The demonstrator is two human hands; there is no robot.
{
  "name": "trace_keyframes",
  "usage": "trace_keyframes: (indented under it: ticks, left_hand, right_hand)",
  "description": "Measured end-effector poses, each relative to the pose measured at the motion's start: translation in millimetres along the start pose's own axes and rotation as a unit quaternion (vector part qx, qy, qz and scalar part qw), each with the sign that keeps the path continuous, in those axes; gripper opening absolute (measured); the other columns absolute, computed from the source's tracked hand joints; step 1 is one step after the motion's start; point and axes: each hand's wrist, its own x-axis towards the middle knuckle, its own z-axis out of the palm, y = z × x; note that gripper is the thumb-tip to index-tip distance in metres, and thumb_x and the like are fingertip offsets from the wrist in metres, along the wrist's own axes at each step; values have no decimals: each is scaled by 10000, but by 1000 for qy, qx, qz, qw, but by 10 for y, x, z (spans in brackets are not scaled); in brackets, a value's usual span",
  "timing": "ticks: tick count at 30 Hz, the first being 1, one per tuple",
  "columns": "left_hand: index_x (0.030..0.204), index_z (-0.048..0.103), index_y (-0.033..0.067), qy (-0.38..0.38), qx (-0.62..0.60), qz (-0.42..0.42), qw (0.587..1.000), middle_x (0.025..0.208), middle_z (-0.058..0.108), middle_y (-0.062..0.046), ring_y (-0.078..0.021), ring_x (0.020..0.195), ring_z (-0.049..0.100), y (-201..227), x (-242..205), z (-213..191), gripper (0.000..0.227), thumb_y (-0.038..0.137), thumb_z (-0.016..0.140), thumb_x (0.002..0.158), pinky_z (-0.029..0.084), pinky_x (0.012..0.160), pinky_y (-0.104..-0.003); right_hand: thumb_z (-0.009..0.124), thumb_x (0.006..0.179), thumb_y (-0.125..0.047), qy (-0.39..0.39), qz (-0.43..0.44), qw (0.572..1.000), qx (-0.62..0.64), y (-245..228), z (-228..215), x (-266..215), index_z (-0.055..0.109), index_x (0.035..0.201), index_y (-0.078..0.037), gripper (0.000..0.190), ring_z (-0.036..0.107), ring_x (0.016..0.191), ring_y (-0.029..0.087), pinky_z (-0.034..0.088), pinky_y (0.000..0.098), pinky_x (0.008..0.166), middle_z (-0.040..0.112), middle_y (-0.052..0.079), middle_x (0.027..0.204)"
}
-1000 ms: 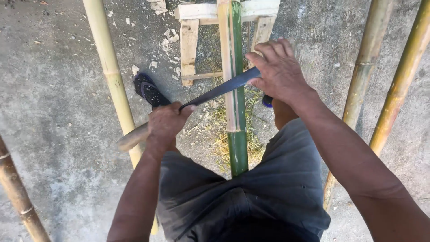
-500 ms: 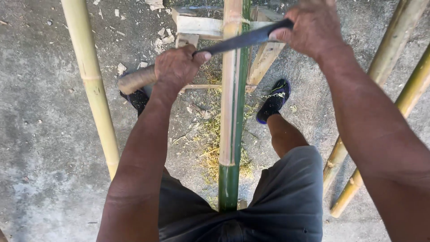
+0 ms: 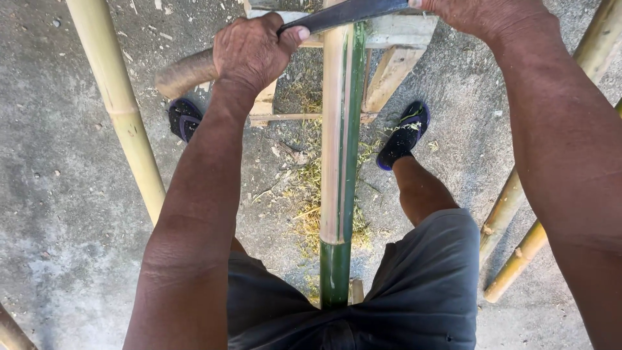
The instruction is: Scraping the outer layer of a bamboo pole using a machete held with both hands while sitting on the pole.
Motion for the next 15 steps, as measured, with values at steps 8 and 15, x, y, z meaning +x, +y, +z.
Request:
trace_keyframes:
  ticks: [8, 15]
  left_hand:
    - [1018, 746, 164, -74, 20, -16, 997, 650, 646, -43, -224, 644, 652, 48, -236, -94, 649, 748, 466, 978, 509, 717, -470]
    - [979, 754, 181, -77, 48, 4, 996, 627, 647, -44, -207, 684, 644, 93, -418, -153, 684, 771, 409, 954, 495, 736, -478]
  right_hand:
    - [649, 972, -650, 117, -97, 982, -111, 566, 519, 165, 731, 1290, -87, 651, 658, 972, 392, 536, 541, 764, 700, 248, 982]
    - [731, 908, -656, 119, -107, 985, -63, 508, 635, -123, 781, 1094, -150, 541, 573, 1071, 312, 436, 519, 906, 693, 88, 958]
